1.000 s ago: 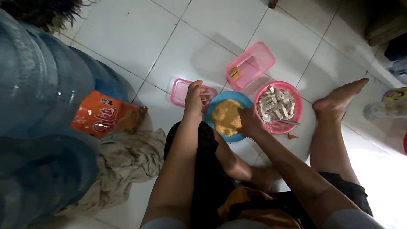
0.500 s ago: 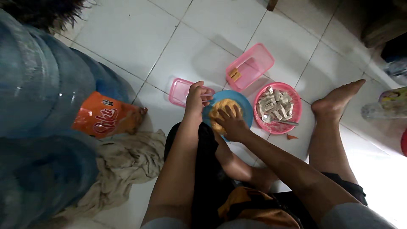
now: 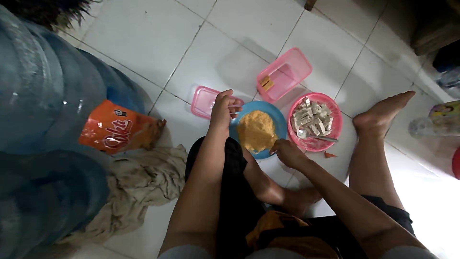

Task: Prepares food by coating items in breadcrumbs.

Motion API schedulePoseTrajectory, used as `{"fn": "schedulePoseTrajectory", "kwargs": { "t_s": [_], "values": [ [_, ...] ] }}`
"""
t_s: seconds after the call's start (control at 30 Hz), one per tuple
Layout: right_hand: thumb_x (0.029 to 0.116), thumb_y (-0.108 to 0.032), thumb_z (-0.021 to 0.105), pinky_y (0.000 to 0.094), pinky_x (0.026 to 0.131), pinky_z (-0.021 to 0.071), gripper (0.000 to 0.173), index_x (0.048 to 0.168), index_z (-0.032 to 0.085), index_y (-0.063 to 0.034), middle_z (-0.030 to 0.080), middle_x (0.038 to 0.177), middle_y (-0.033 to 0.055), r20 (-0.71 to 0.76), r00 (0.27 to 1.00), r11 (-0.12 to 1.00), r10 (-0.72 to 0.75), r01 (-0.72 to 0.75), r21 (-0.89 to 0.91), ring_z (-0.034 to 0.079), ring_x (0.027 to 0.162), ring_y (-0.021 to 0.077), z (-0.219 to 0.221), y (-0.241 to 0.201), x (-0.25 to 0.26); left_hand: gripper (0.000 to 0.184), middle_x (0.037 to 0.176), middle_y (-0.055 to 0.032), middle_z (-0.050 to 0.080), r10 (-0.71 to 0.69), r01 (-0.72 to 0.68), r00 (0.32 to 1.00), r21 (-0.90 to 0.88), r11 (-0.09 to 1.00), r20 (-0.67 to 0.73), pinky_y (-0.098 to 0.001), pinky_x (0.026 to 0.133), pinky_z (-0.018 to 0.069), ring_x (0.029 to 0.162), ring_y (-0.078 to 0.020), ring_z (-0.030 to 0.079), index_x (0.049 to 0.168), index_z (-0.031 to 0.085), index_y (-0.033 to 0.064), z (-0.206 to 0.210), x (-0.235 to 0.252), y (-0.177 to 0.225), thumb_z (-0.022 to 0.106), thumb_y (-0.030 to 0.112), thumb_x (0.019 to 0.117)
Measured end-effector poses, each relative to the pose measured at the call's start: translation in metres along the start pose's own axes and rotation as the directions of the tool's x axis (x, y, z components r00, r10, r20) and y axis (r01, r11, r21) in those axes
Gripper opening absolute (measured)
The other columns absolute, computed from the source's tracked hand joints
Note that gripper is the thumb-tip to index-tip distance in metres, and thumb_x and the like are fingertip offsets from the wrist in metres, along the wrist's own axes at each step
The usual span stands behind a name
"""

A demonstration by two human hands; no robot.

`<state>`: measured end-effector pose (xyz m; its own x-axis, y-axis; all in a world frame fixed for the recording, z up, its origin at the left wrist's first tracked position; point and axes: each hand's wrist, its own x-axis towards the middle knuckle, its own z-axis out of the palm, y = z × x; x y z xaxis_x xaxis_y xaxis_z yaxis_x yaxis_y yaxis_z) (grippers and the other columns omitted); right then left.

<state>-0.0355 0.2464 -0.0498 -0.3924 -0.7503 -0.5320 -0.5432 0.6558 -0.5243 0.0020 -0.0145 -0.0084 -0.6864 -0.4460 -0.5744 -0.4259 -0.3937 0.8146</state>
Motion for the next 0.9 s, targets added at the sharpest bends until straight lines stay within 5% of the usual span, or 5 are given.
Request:
{"fn": "schedulePoseTrajectory", "kwargs": {
  "t_s": [0.2, 0.4, 0.57, 0.73, 0.9],
  "values": [
    [0.0968, 0.006, 0.055, 0.0530, 0.102, 0.0525, 0.028, 0.113, 0.076, -0.0020, 0.070, 0.119, 0.0204, -0.196, 0.977, 0.995, 0.082, -0.068, 0.080, 0.065, 0.117, 0.0372, 0.012, -0.018, 0.022, 0.043, 0.111, -0.0079, 0.067, 0.008, -0.008, 1.000, 0.007, 1.000, -0.016, -0.0292, 0.072, 0.0522, 0.083, -0.0138, 0.065, 0.147, 0.046, 0.0095, -0.002, 0.000, -0.003, 0.034, 0.023, 0.1077],
    [0.1014, 0.002, 0.049, 0.0502, 0.111, 0.0467, 0.036, 0.131, 0.069, -0.0047, 0.064, 0.134, 0.0198, 0.033, 0.995, 0.984, 0.092, -0.096, 0.152, 0.059, 0.128, 0.0354, 0.024, -0.043, 0.036, 0.043, 0.110, -0.0066, 0.067, 0.006, -0.006, 1.000, 0.014, 1.000, -0.004, -0.0296, 0.073, 0.0522, 0.085, -0.0136, 0.065, 0.146, 0.047, 0.0087, 0.000, -0.001, -0.001, 0.034, 0.023, 0.1076],
    [0.0962, 0.003, 0.057, 0.0547, 0.099, 0.0539, 0.031, 0.124, 0.071, -0.0004, 0.067, 0.124, 0.0240, -0.377, 0.909, 0.972, 0.178, -0.103, 0.211, 0.065, 0.116, 0.0400, 0.012, -0.034, 0.035, 0.043, 0.110, -0.0073, 0.067, 0.001, -0.001, 1.000, 0.003, 1.000, 0.006, -0.0285, 0.073, 0.0516, 0.083, -0.0134, 0.065, 0.147, 0.047, 0.0100, -0.003, 0.000, -0.003, 0.034, 0.023, 0.1072],
    [0.0808, -0.032, 0.087, 0.0603, 0.118, 0.0352, 0.099, 0.158, 0.035, 0.0012, 0.038, 0.159, 0.0263, -0.362, 0.909, 0.978, 0.208, -0.192, 0.081, 0.036, 0.147, 0.0460, 0.003, -0.007, 0.051, 0.043, 0.112, -0.0079, 0.066, 0.004, -0.004, 1.000, 0.011, 1.000, 0.006, -0.0283, 0.073, 0.0520, 0.085, -0.0140, 0.065, 0.146, 0.048, 0.0101, -0.001, 0.000, -0.003, 0.036, 0.023, 0.1070],
    [0.0767, -0.032, 0.091, 0.0619, 0.110, 0.0419, 0.100, 0.156, 0.039, -0.0011, 0.046, 0.149, 0.0283, -0.255, 0.943, 0.976, 0.212, -0.220, -0.002, 0.042, 0.139, 0.0486, 0.004, -0.018, 0.070, 0.043, 0.110, -0.0074, 0.067, 0.004, -0.004, 1.000, -0.003, 1.000, -0.004, -0.0281, 0.072, 0.0516, 0.083, -0.0138, 0.065, 0.146, 0.048, 0.0092, -0.002, 0.000, -0.003, 0.037, 0.023, 0.1070]
  ]
}}
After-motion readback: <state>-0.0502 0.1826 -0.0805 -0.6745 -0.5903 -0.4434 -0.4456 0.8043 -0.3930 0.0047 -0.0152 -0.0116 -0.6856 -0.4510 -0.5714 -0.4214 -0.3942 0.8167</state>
